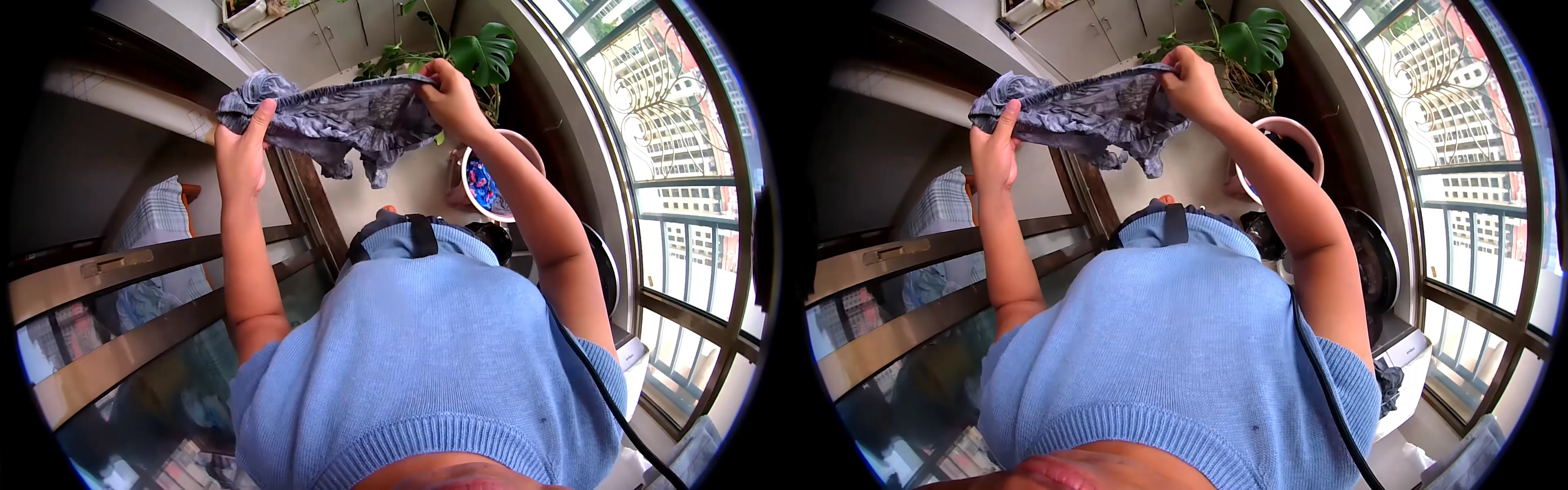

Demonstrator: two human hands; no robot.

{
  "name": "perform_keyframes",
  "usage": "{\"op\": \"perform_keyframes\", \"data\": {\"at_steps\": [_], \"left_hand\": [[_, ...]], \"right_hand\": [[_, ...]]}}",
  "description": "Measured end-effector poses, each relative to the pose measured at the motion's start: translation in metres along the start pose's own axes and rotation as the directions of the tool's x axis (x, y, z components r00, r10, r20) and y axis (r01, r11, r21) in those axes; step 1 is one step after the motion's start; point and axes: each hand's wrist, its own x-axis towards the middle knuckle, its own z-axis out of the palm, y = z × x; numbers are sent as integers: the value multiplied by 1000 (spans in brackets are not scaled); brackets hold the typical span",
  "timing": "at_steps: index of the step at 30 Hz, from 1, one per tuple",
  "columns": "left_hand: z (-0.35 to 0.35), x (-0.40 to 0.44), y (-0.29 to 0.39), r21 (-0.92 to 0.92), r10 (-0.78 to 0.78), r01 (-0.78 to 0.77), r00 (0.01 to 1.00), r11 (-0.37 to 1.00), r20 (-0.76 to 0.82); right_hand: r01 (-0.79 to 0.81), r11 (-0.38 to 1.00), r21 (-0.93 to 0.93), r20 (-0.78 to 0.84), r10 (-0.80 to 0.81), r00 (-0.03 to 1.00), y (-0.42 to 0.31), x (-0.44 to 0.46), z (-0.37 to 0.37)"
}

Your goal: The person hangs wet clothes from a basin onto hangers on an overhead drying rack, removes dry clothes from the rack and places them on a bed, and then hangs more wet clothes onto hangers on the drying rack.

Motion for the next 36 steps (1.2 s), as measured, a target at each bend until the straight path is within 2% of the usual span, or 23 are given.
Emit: {"op": "perform_keyframes", "data": {"at_steps": [2,3,5,7,9,11,13,14,15,16,17,18,19,20,22,23,24,27,29,31,33,35,36], "left_hand": [[-28,10,1,521,-1,7,1000,853,-10],[-38,16,-4,539,-20,82,993,839,-119],[-80,29,-11,698,160,-121,987,706,9],[-96,36,0,584,-71,146,986,798,-149],[-106,49,15,549,-82,177,978,817,-193],[-126,68,41,536,111,10,975,844,-193],[-105,55,85,513,512,-321,809,796,-288],[-75,31,109,702,731,-416,646,578,-218],[-49,10,113,937,952,-318,304,144,-43],[-42,-1,97,959,984,-284,172,8,43],[-47,-5,56,945,928,-326,354,9,114],[-62,5,0,934,577,-327,794,145,189],[-89,11,-59,941,87,-241,970,235,227],[-118,11,-91,937,-140,-158,968,310,210],[-152,27,-58,774,102,-13,992,634,-67],[-170,29,-30,640,128,145,924,754,-361],[-156,37,13,461,200,-2,903,887,-380],[-118,45,68,379,235,-101,915,920,-327],[-68,26,69,582,297,-208,953,786,-61],[-82,9,27,530,-56,22,997,848,48],[-96,6,-10,511,-362,228,915,829,179],[-73,-9,30,-105,-294,279,938,955,-184],[-66,-10,44,-169,-231,219,972,961,-52]], "right_hand": [[50,999,-10,-47,-50,998,-20,14,-16],[166,983,-75,-72,-171,983,-18,24,-21],[153,970,-188,2,-156,988,-28,39,-43],[265,919,-292,47,-263,964,-23,57,-51],[528,721,-449,132,-531,837,-20,80,-56],[564,665,-489,197,-546,815,-68,94,-70],[603,617,-506,80,-663,745,-111,88,-77],[620,596,-511,23,-711,703,-126,82,-77],[621,578,-529,11,-727,686,-127,74,-70],[637,524,-566,120,-712,692,-106,66,-54],[710,389,-587,281,-725,629,-67,51,-34],[852,177,-493,572,-671,471,-18,35,-8],[938,124,-325,805,-484,343,20,17,6],[754,410,-514,849,120,514,13,7,-20],[611,433,-663,608,-165,777,9,53,-53],[515,483,-709,405,-319,857,-28,69,-70],[498,576,-649,318,-389,865,-57,65,-74],[488,723,-489,-78,-594,801,-143,77,-82],[336,742,-580,113,-336,935,-133,71,-61],[452,617,-644,500,-107,859,-74,60,-39],[13,927,-376,408,153,900,-73,62,-75],[-91,992,93,305,59,951,-82,67,-107],[-101,971,217,271,39,962,-97,60,-110]]}}
